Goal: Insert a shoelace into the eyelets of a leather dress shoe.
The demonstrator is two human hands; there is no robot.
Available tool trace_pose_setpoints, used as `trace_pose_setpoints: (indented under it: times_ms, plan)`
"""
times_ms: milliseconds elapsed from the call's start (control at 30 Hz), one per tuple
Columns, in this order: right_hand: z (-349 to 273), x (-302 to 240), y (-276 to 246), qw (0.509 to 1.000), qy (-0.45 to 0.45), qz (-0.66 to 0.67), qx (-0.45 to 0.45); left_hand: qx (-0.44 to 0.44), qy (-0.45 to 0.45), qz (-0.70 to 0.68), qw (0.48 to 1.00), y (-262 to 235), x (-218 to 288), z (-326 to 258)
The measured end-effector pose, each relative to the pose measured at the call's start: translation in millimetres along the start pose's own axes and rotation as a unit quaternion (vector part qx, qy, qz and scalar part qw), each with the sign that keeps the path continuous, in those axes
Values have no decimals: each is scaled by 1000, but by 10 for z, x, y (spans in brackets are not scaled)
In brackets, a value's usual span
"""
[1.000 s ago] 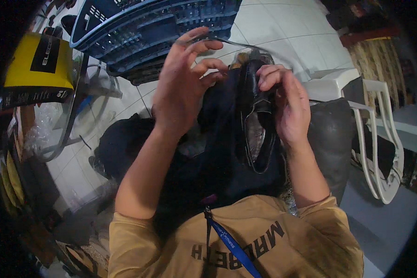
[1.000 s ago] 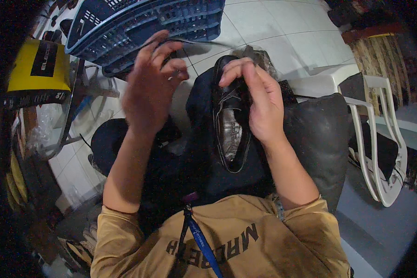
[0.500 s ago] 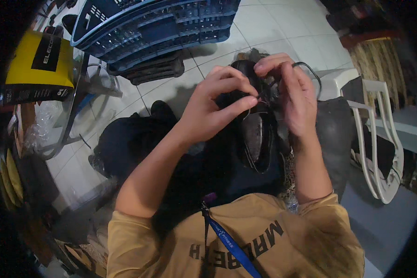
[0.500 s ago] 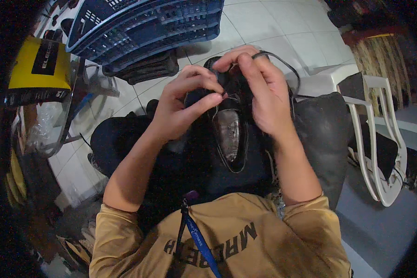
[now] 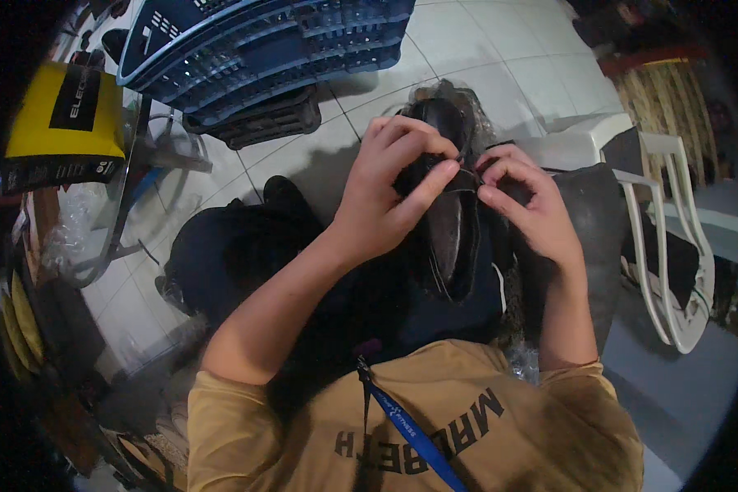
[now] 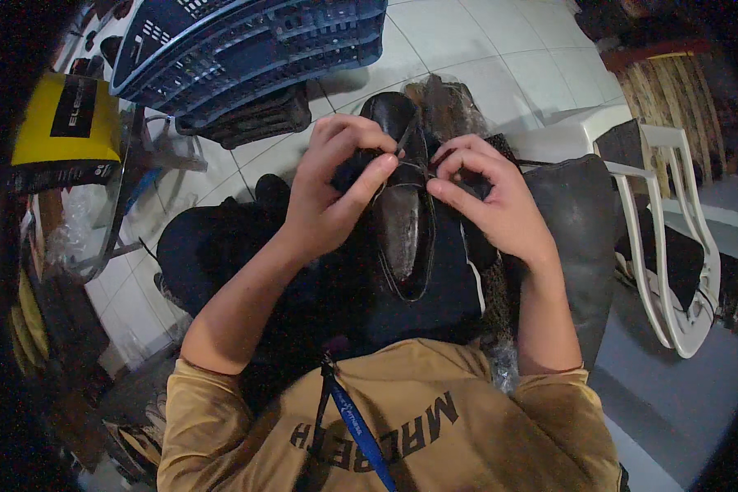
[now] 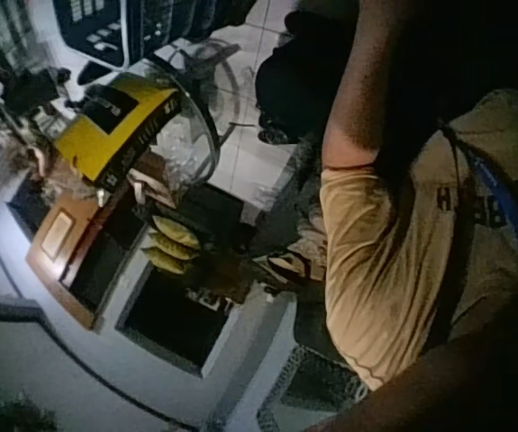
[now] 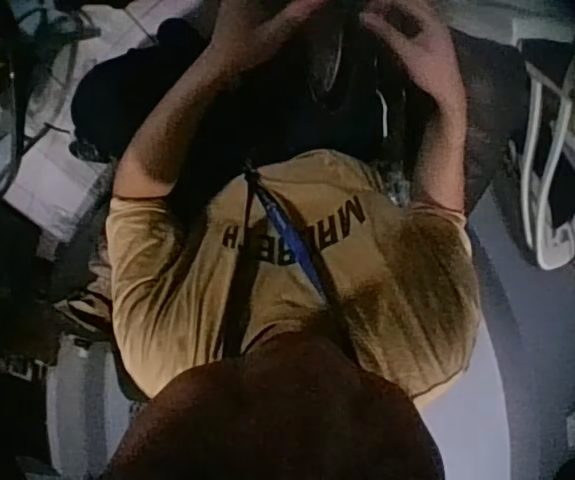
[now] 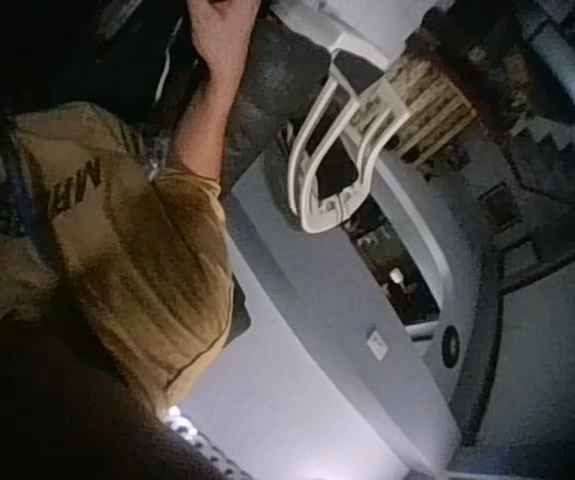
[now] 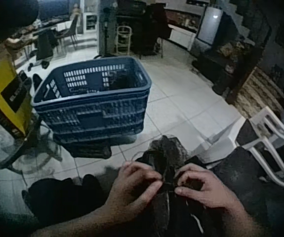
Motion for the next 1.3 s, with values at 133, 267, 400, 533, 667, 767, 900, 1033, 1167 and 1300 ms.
trace_pose_setpoints:
  times_ms: [133, 267, 400, 533, 667, 767, 900, 1033, 1167, 1300]
  plan:
    - [-52, 110, -51, 977, 146, 118, -101, 23, -9, 5, 1000, 22, -14, -31]
    - [-122, -178, -442, 957, 214, 109, -165, 26, -11, -7, 1000, 22, -37, -31]
    - [113, -793, -603, 958, -20, 230, -171, 35, -20, -25, 999, 58, -73, -43]
    - [542, -1564, -42, 980, -122, 93, -129, 51, -67, -74, 994, 94, -180, -141]
    - [1080, -1816, 611, 946, -203, -39, -251, 36, -116, -118, 986, 120, -155, -144]
    - [1082, -1929, 839, 891, -246, -302, -234, 49, -153, -147, 976, 39, -193, -241]
    - [1062, -2303, 7, 919, -177, -204, -289, 35, -112, -123, 985, 26, -181, -119]
    - [752, -1148, -248, 984, -163, -66, -14, 29, -81, -98, 991, -40, -175, -123]
    - [360, -374, -156, 999, -24, 26, -12, 33, -71, -114, 990, -11, -129, -82]
    - [155, -113, 24, 996, -16, 84, 6, 38, -91, -135, 986, -2, -114, -72]
Point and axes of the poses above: each hand's wrist, its own z-axis towards the middle knuckle, its own y-axis out of the palm, x = y × z, the point moved 6 cm from there along z, towards the middle knuckle, and after that the axes turned 10 degrees about y, right-handed, at the moved point
